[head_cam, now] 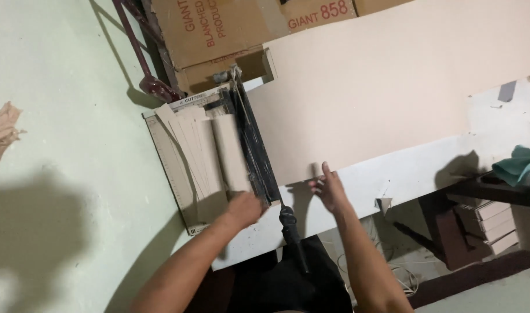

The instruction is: Cutting cardboard sheets using a manual guillotine paper cutter on a workbench.

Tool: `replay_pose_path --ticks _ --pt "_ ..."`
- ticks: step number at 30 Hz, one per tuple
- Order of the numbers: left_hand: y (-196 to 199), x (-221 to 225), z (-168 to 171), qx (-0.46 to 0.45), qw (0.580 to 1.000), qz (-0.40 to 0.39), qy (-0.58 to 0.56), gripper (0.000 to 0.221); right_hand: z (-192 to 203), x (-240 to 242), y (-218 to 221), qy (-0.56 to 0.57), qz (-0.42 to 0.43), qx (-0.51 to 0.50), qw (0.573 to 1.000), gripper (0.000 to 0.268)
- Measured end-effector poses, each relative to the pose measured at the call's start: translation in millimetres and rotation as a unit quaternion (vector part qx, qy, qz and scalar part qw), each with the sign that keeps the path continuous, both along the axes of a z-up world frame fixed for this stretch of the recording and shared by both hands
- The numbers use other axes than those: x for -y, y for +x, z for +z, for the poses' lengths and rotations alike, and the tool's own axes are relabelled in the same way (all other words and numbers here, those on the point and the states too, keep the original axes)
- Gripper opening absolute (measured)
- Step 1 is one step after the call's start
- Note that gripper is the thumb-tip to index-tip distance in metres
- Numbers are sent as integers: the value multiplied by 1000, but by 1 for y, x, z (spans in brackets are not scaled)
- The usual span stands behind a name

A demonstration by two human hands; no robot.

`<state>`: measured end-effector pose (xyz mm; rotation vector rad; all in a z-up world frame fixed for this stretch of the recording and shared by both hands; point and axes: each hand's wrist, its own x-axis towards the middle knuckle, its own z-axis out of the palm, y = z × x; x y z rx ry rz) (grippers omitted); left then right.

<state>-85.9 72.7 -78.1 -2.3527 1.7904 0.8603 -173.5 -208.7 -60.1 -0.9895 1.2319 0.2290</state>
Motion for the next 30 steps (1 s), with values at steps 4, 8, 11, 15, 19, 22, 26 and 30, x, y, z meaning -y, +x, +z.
replay_pose_path --ticks 4,8,11,15,19,22,26,30 --pt "32 -33 56 -19 983 -18 184 26 -27 25 -38 -44 -27 37 998 62" --pt "58 -15 118 -66 975 145 153 42 15 -5 -53 -28 60 16 998 41" --pt "73 25 145 -37 951 298 77 42 30 -28 -27 -60 106 32 992 35" --pt "84 52 116 -37 921 385 35 81 19 -24 -3 -62 106 33 992 41" --pt "94 72 105 -15 907 393 152 113 18 -24 5 -59 133 50 988 44" --pt "103 80 100 -5 895 386 224 116 35 -27 17 -36 155 33 987 56" --pt "103 82 91 49 889 343 299 112 52 -49 32 127 -3 31 991 77" --pt "97 76 80 17 890 362 276 109 0 -62 12 183 22 30 982 78"
